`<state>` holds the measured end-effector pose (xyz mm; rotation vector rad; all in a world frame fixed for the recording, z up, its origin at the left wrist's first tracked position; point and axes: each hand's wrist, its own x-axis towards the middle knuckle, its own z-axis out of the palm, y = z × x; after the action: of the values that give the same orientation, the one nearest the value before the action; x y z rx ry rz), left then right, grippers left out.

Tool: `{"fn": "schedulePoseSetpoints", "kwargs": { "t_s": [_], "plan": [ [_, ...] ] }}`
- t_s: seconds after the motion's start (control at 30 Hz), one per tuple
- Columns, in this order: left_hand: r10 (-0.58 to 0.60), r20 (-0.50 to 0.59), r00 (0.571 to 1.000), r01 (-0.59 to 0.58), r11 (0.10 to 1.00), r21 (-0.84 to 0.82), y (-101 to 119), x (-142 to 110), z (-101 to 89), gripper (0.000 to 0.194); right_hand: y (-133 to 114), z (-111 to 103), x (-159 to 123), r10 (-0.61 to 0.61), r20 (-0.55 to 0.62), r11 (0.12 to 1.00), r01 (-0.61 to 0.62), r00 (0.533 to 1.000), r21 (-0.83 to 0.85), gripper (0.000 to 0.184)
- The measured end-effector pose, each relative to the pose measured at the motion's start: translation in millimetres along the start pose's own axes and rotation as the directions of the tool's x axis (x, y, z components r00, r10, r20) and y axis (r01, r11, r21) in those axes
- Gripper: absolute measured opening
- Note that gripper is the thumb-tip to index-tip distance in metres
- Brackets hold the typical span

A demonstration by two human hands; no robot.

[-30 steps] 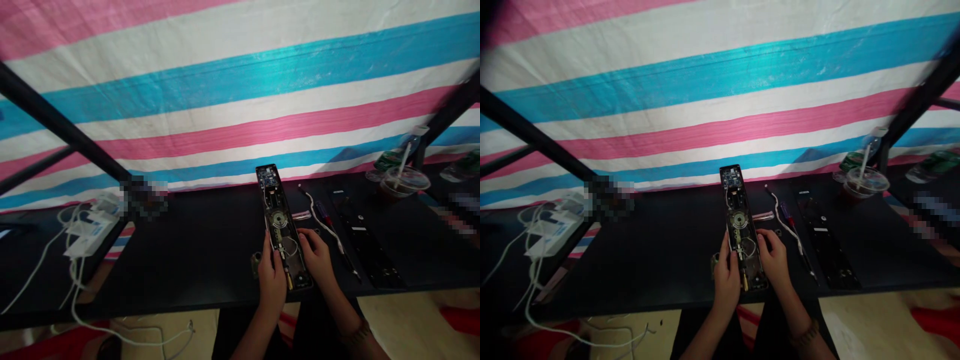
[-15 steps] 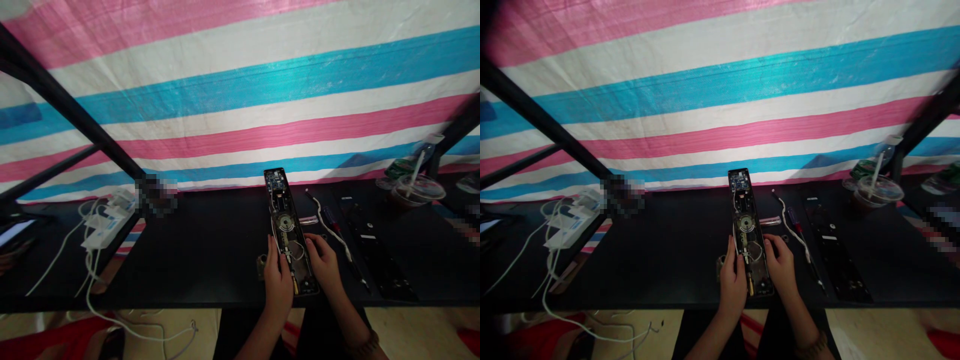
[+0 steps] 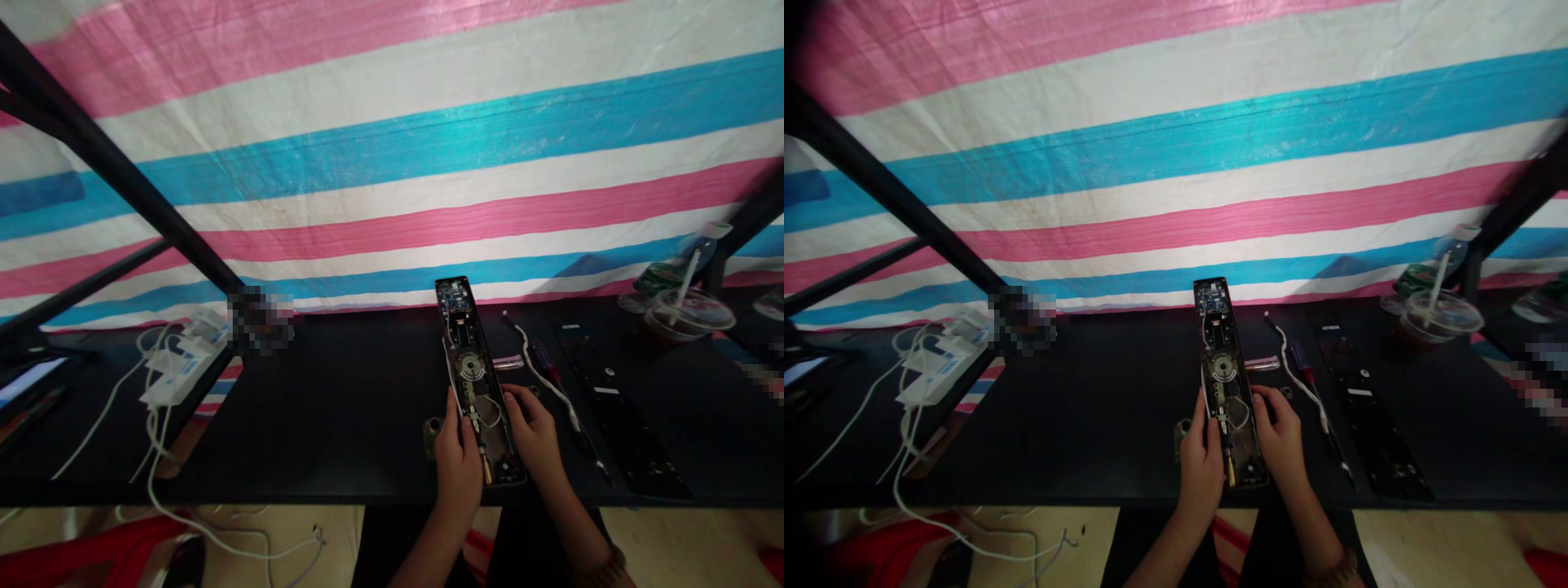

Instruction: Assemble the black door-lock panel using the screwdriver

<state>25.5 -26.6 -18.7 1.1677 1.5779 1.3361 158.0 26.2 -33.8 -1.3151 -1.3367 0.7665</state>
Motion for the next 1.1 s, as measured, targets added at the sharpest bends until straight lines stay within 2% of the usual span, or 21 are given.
{"fn": "schedulePoseSetpoints", "kwargs": {
  "t_s": [0.4, 0.9, 1.1],
  "plan": [
    [-0.022, -0.016, 1.000, 0.021, 0.999, -0.050, -6.3, 2.6, 0.6, 0.051, 3.2, -1.0, -1.3, 0.004, 0.016, 1.000, -0.004, 1.000, -0.009, 0.030],
    [-0.005, -0.021, 1.000, 0.004, 1.000, -0.029, -2.4, 1.9, -1.2, 0.050, 2.1, -1.9, -1.1, -0.035, 0.012, 0.999, 0.035, 0.999, -0.023, 0.028],
    [-0.024, -0.026, 0.999, 0.023, 0.999, -0.034, -1.1, 2.3, -1.9, 0.052, 4.6, -2.4, -2.8, -0.010, 0.045, 1.000, 0.011, 0.999, -0.004, 0.027]
  ]
}}
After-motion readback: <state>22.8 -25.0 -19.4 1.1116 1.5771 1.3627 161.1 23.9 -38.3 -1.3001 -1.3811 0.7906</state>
